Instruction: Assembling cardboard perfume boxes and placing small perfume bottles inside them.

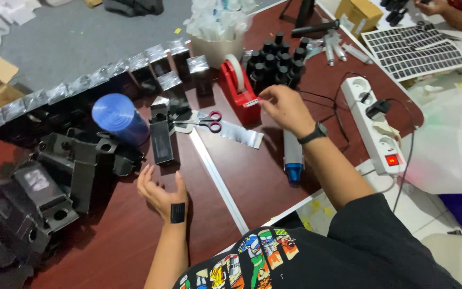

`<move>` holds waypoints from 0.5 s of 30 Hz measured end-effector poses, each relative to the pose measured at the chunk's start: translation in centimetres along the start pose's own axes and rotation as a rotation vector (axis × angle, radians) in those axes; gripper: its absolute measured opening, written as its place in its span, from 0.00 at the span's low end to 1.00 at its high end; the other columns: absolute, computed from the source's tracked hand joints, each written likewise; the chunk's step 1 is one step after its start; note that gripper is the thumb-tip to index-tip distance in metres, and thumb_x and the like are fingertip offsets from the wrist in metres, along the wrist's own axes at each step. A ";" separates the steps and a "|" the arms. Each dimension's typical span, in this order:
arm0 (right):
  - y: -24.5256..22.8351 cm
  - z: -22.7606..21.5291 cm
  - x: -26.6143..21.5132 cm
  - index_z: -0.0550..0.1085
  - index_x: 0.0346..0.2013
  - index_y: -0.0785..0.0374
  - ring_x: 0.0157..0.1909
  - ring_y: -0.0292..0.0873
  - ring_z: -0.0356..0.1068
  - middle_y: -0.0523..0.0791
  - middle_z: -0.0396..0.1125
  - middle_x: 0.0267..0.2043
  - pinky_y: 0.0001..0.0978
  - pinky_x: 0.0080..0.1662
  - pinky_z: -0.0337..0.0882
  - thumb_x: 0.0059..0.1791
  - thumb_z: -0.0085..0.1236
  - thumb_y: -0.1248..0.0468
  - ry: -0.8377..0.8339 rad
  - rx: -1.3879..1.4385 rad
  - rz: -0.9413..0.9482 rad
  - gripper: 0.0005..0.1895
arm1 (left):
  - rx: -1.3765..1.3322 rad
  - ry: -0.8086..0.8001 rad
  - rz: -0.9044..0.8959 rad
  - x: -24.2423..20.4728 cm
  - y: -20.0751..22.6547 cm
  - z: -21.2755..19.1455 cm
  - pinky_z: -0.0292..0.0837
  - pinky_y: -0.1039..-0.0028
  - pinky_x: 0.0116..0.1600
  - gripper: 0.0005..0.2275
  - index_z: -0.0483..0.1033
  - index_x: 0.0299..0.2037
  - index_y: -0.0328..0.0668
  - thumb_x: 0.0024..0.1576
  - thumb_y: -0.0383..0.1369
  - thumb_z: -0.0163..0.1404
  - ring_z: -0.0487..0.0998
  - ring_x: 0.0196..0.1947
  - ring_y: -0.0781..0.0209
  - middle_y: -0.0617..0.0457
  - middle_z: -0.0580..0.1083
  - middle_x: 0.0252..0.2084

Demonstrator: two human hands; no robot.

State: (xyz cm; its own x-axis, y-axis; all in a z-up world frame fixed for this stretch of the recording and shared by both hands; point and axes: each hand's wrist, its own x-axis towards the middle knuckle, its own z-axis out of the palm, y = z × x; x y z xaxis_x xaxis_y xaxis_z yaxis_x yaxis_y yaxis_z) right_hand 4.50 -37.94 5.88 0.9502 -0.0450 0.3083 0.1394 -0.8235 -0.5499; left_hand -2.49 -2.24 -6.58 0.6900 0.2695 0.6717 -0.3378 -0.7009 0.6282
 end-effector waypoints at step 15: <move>13.7 -0.9 4.7 0.72 0.56 0.58 0.53 0.61 0.72 0.50 0.65 0.51 0.51 0.50 0.75 0.50 0.64 0.67 0.197 -0.227 0.096 0.20 | -0.281 -0.108 0.367 -1.7 0.6 2.0 0.58 0.53 0.67 0.11 0.77 0.42 0.44 0.53 0.38 0.57 0.73 0.54 0.44 0.52 0.73 0.45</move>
State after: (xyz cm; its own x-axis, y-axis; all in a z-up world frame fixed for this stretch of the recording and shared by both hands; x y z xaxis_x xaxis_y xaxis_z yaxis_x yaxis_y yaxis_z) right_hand 10.58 -49.91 0.51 0.8806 -0.2190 0.4202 -0.0351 -0.9145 -0.4031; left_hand -2.60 -4.44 -8.09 0.5501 -0.0431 0.8340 -0.7216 -0.5272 0.4487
